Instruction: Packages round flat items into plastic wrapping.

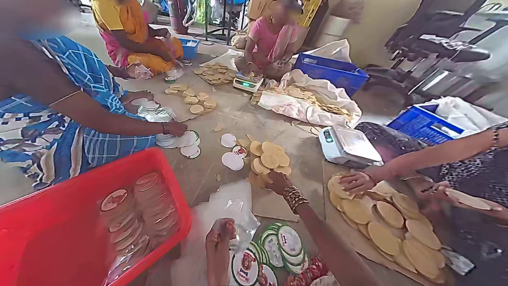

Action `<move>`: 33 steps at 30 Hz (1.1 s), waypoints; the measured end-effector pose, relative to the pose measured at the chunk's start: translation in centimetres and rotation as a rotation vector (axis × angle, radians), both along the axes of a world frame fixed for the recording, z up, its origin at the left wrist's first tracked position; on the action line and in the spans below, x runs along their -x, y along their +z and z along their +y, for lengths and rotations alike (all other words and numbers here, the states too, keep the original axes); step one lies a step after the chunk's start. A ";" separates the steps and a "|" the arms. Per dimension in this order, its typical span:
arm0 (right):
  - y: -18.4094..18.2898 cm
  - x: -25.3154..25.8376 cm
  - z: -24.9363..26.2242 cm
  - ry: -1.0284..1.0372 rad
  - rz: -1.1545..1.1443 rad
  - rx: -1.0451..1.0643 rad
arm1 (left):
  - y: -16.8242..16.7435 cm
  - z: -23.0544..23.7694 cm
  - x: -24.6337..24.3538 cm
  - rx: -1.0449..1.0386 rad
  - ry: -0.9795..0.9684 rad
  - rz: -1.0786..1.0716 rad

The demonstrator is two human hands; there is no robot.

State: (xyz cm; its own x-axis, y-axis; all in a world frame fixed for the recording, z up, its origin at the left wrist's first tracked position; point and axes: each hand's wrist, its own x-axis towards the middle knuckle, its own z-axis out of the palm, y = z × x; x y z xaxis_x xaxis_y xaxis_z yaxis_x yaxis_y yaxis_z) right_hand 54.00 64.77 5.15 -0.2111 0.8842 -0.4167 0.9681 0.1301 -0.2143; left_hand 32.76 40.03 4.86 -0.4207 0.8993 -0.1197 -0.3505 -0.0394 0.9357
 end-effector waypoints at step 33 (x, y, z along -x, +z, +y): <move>-0.5 1.5 -0.2 0.079 -0.070 -0.070 | -0.4 0.2 0.0 0.005 -0.021 -0.040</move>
State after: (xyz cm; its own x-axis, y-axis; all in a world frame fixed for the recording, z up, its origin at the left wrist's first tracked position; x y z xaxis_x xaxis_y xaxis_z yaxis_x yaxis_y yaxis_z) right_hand 52.48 64.59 4.67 -0.2540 0.8932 -0.3709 0.9664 0.2192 -0.1340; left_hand 32.76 40.25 4.45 -0.3966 0.9072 -0.1405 -0.3887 -0.0273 0.9210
